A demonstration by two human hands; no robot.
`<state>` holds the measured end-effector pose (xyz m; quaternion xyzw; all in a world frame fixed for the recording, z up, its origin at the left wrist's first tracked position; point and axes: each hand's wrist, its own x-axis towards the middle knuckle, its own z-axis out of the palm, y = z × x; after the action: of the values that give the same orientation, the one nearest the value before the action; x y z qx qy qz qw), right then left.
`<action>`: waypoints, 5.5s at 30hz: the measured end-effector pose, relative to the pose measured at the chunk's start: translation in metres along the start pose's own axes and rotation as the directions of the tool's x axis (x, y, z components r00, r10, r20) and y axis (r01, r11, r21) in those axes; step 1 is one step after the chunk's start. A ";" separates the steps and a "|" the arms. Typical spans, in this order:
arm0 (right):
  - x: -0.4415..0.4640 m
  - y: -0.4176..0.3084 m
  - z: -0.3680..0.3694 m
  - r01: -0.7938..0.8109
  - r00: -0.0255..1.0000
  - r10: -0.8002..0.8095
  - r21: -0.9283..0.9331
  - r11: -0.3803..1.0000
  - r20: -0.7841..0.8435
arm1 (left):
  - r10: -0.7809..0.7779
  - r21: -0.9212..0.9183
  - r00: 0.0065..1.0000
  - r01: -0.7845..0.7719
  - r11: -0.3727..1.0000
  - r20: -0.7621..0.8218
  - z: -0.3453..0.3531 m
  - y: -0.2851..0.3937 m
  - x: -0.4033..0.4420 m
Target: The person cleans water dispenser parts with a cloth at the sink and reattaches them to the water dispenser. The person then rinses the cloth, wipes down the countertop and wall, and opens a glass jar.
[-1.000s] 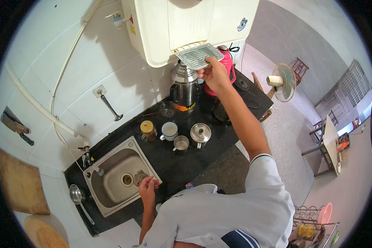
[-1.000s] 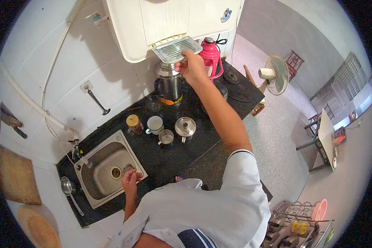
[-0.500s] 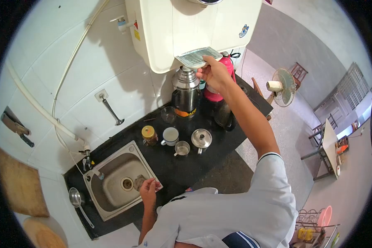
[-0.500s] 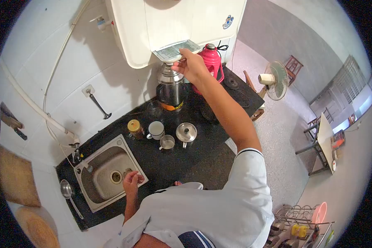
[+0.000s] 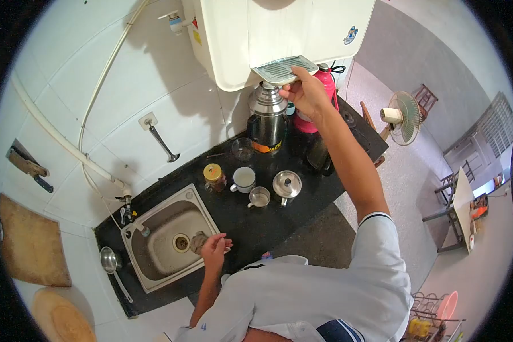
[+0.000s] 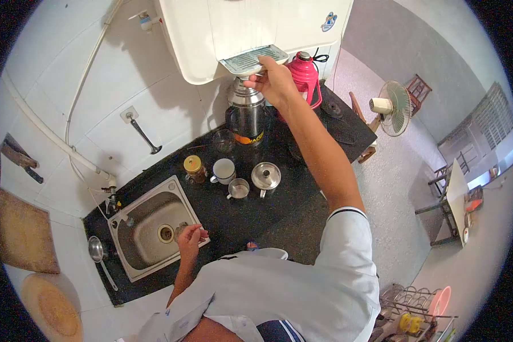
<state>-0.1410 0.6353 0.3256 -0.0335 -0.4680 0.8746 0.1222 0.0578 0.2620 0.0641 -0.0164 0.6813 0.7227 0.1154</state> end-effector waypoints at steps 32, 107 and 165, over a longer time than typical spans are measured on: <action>-0.215 0.120 -0.041 -0.322 0.941 0.329 0.094 0.942 -0.077 | -0.067 -0.030 0.989 0.071 0.997 0.135 0.025 0.042 -0.009; -0.232 0.500 0.068 -0.104 0.725 0.628 -0.857 0.504 0.282 | -0.264 -0.242 0.848 0.166 0.956 -0.460 -0.215 -0.023 -0.108; -0.182 0.516 0.217 -0.501 0.570 0.766 -0.614 0.610 0.296 | -0.380 -0.509 0.828 0.555 0.658 0.412 -0.269 -0.061 0.065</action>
<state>-0.0965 0.1401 0.0105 0.0109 -0.6297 0.6892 -0.3582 -0.0300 0.0086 -0.0262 -0.1304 0.3608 0.8422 0.3788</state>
